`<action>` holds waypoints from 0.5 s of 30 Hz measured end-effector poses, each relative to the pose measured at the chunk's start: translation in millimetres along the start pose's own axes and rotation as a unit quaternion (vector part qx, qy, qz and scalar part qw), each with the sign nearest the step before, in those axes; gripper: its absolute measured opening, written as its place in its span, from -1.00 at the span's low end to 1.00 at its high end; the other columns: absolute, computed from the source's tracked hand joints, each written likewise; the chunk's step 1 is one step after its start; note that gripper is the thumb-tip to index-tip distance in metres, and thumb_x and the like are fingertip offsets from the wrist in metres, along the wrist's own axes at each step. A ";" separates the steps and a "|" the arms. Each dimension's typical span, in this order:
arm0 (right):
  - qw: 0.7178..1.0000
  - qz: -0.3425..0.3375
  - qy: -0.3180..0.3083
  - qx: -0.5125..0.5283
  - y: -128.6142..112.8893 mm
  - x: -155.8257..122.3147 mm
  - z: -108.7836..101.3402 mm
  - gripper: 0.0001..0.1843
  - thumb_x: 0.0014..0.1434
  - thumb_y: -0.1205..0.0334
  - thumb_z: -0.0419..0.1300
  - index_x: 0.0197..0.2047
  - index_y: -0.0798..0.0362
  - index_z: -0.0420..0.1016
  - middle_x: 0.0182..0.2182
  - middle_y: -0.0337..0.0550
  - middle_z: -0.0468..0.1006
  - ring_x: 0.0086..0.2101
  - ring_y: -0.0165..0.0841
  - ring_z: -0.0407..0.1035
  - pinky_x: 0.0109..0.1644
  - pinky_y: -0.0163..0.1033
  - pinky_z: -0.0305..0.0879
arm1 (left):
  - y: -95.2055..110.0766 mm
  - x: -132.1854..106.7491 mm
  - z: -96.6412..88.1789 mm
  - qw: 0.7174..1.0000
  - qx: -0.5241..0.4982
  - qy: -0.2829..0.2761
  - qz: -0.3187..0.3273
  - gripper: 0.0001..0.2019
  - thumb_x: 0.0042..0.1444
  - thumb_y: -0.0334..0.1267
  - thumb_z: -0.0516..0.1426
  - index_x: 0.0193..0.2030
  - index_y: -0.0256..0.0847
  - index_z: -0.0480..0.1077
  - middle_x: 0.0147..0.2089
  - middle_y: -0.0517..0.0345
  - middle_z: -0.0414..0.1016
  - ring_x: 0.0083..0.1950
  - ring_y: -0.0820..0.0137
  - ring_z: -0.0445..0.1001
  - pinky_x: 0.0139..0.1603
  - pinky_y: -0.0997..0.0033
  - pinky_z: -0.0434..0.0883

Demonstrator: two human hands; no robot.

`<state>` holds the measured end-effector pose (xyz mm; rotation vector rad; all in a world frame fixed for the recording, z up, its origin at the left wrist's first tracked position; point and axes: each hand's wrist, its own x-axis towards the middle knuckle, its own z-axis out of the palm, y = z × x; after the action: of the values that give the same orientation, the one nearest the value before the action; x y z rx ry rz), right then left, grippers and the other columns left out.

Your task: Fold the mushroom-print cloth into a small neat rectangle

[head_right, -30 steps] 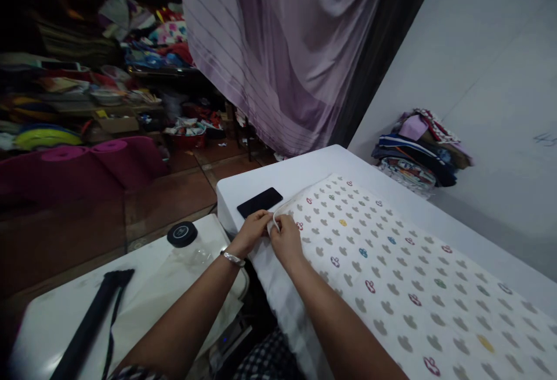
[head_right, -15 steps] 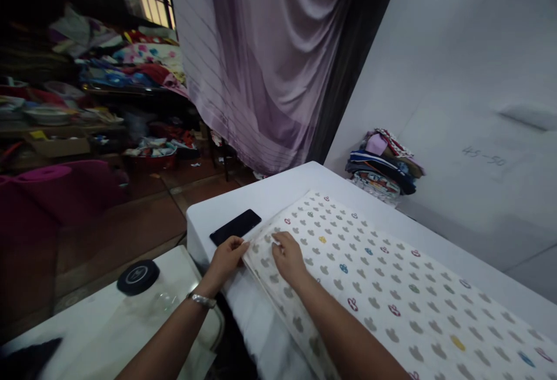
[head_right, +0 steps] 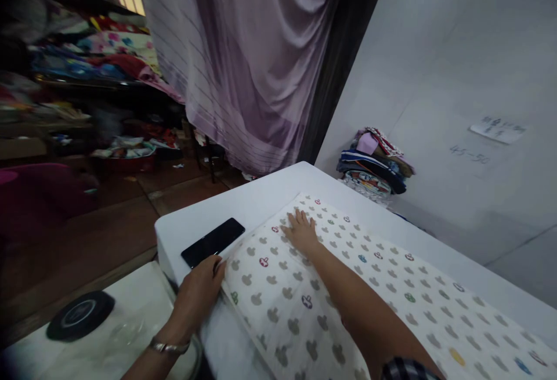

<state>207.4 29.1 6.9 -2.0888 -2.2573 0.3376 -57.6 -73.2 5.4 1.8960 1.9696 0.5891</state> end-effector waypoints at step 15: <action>0.996 0.087 0.002 0.001 80.9 47.9 -17.1 -0.22 0.21 -0.27 -0.34 0.37 -0.03 -0.21 0.35 -0.14 -0.36 0.30 -0.22 -0.49 0.28 0.05 -0.50 | -7.0 5.8 2.8 0.995 0.018 -0.040 -0.088 -0.58 0.17 0.02 -0.21 -0.08 -0.12 0.32 -0.06 -0.01 0.47 -0.15 0.15 0.48 -0.20 0.19 0.36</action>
<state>285.6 83.9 2.8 -2.2894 -2.0756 0.3408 -62.5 -67.5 -0.4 1.7143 2.0812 0.4234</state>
